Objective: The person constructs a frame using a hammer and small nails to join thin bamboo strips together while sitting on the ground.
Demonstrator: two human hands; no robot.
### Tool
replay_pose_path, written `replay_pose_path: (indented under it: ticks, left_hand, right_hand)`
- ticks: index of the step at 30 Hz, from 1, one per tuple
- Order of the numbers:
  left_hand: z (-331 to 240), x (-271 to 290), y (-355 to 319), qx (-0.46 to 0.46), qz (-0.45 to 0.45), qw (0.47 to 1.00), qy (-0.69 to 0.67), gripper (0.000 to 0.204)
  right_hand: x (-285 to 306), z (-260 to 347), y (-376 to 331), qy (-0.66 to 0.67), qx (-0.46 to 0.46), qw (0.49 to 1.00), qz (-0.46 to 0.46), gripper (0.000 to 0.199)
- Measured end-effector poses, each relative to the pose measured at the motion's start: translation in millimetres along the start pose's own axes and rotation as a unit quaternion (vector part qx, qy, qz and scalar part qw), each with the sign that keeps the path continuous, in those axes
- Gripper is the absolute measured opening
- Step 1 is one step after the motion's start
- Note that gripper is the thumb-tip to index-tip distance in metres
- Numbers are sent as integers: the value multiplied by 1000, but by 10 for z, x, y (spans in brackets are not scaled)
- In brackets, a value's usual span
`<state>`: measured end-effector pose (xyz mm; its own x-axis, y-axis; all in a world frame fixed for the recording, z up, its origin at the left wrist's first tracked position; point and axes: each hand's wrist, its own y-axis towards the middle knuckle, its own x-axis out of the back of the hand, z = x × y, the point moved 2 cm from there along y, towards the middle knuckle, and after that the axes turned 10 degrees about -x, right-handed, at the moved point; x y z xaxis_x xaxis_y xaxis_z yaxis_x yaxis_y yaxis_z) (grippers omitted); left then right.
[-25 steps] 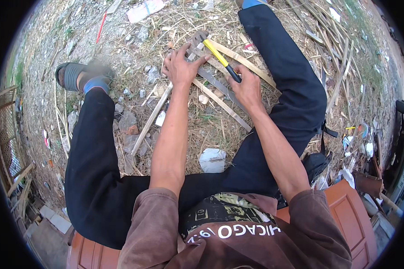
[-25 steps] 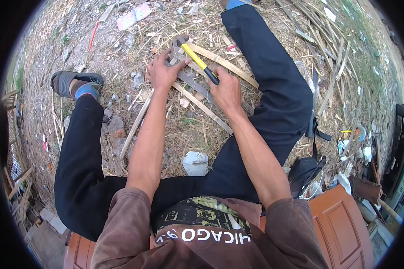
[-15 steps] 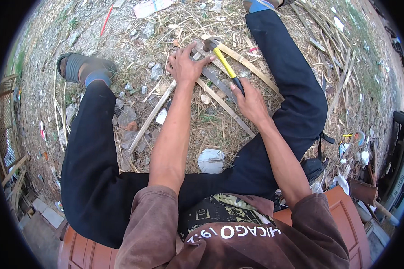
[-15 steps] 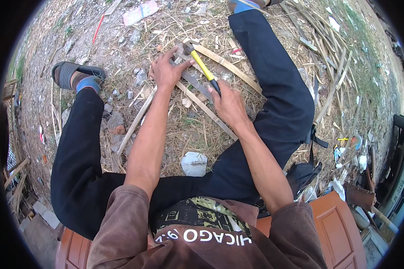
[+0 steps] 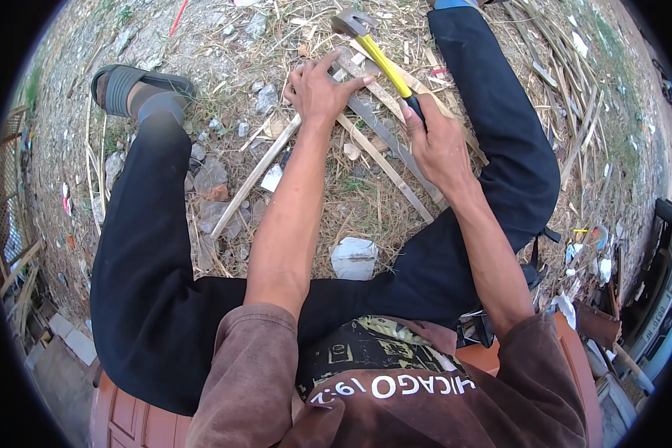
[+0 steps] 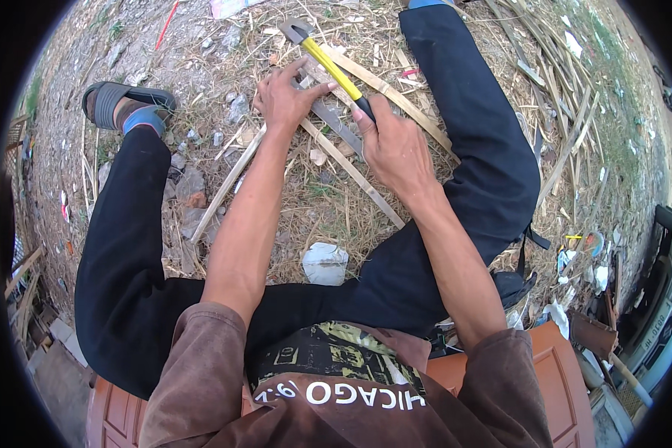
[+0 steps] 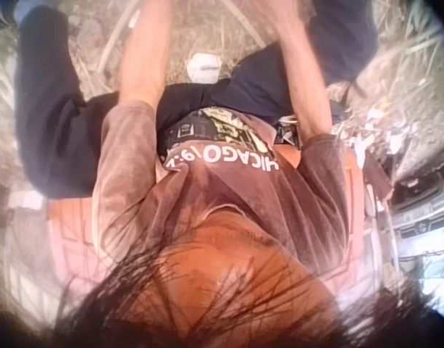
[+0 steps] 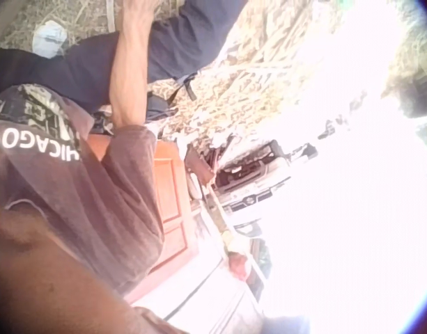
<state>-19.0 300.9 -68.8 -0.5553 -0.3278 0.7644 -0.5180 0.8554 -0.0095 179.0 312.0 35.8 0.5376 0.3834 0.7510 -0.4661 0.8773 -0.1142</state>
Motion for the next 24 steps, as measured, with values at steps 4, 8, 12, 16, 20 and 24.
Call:
replay_pose_path:
  ticks: [4,8,12,16,20,24]
  left_hand:
    - [10,1,-7,2,0,1000,15,85]
    - [3,-14,55,5,8,1000,19,84]
    - [5,25,-20,6,15,1000,18,86]
    - [-37,-9,13,-2,11,1000,22,89]
    - [-7,-21,7,3,6,1000,22,90]
    - [36,-34,8,7,1,1000,22,86]
  right_hand:
    - [-82,-52,-36,-40,14,999,-14,25]
    - [-156,-160,3,-88,-5,996,-14,22]
    - [-30,114,-75,-9,27,999,-39,21]
    - [-192,-178,-38,-85,-18,996,-12,21]
    - [-150,-49,-63,6,8,999,-41,22]
    - [-292,-228,-117,-24,14,999,-44,22]
